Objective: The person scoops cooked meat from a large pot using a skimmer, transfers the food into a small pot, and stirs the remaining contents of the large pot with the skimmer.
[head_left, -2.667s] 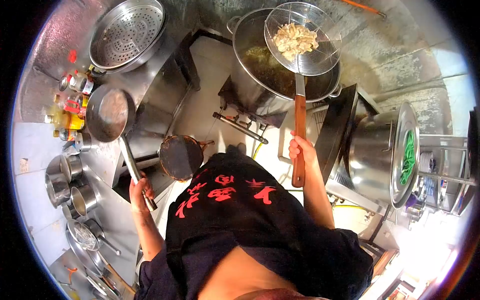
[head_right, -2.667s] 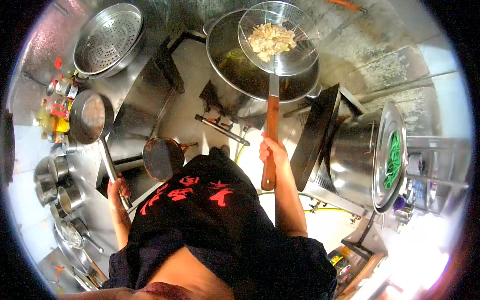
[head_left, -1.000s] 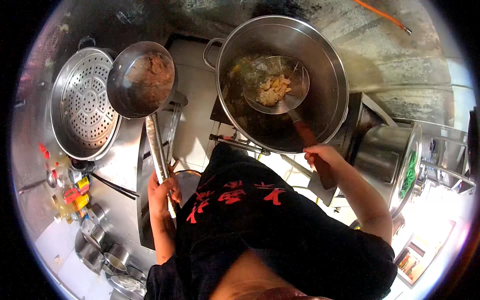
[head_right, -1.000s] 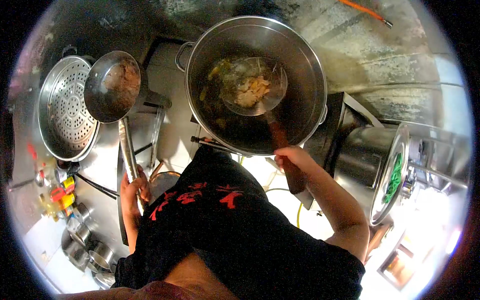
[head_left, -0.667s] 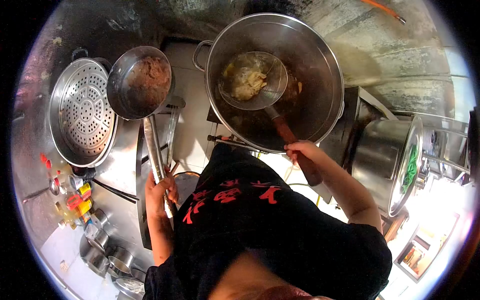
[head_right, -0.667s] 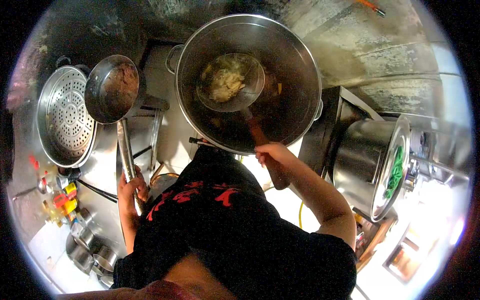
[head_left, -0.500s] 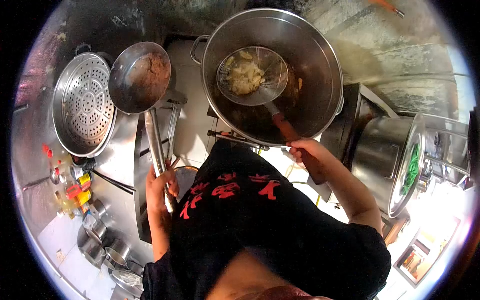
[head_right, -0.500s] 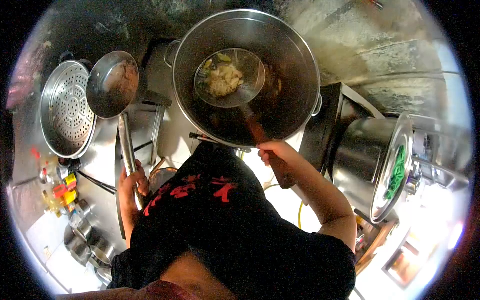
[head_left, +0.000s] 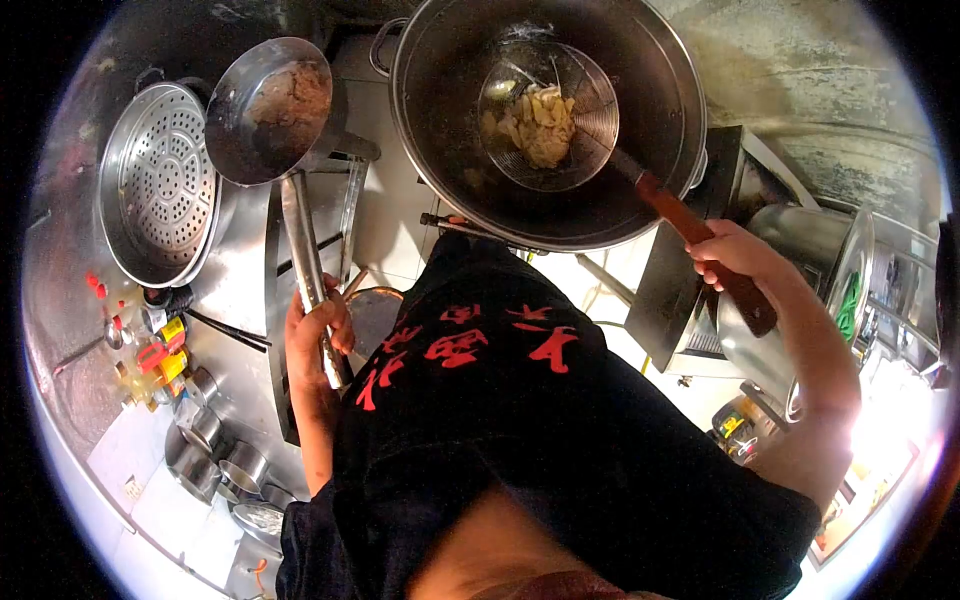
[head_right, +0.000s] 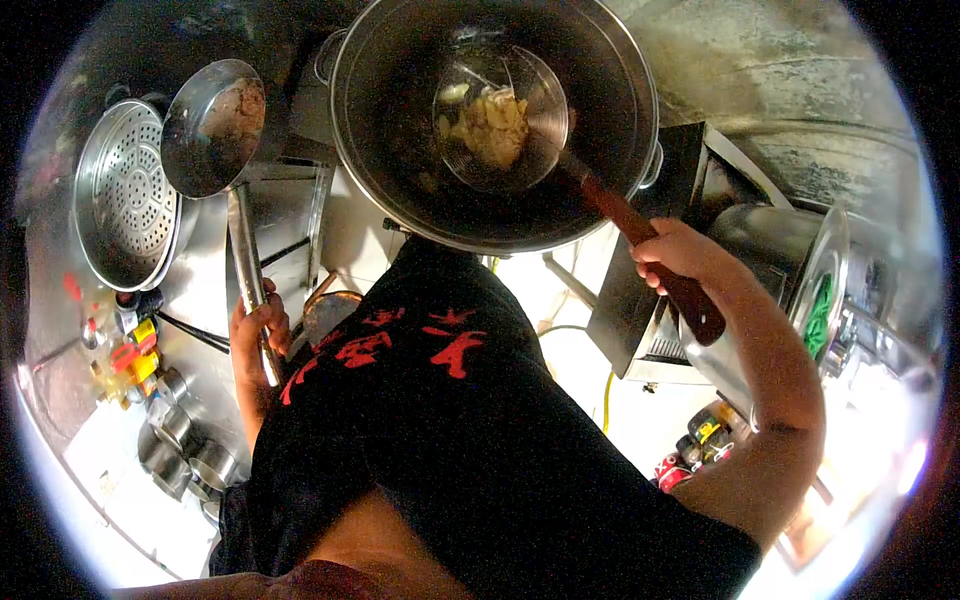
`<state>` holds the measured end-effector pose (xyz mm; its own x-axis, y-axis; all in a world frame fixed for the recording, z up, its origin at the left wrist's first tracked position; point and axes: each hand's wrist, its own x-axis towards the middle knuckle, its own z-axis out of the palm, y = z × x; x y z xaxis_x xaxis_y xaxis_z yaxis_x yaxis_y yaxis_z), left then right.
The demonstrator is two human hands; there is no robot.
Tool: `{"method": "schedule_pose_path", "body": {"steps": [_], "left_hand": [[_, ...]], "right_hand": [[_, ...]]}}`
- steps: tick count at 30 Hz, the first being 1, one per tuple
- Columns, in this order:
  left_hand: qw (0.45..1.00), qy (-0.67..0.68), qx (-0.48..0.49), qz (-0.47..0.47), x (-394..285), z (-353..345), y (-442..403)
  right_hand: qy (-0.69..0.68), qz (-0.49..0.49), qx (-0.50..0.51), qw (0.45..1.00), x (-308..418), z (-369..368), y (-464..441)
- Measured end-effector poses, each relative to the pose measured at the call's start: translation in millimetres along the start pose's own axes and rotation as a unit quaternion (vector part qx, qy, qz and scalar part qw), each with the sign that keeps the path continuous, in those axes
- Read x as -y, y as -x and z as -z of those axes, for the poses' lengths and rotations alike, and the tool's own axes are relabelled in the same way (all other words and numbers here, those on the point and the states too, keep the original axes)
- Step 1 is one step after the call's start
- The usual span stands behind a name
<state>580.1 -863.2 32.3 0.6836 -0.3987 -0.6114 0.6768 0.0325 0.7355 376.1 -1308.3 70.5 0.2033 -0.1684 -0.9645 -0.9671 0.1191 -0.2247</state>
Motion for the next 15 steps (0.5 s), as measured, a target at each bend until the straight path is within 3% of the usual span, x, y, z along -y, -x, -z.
{"method": "schedule_pose_path", "body": {"steps": [2, 9, 15], "left_hand": [[1.000, -0.001, 0.000, 0.002, -1.4, 0.9, -4.1], [1.000, 0.011, 0.008, 0.006, -2.6, 6.1, -15.5], [1.000, 0.012, -0.025, 0.009, -3.1, 6.6, -14.7]], "right_hand": [[0.077, -0.012, -0.001, 0.997, 10.2, 7.2, 3.1], [0.127, -0.035, 0.049, 0.990, 16.9, 11.6, -14.1], [0.044, -0.037, 0.081, 0.995, 16.1, -14.6, -45.4]]}}
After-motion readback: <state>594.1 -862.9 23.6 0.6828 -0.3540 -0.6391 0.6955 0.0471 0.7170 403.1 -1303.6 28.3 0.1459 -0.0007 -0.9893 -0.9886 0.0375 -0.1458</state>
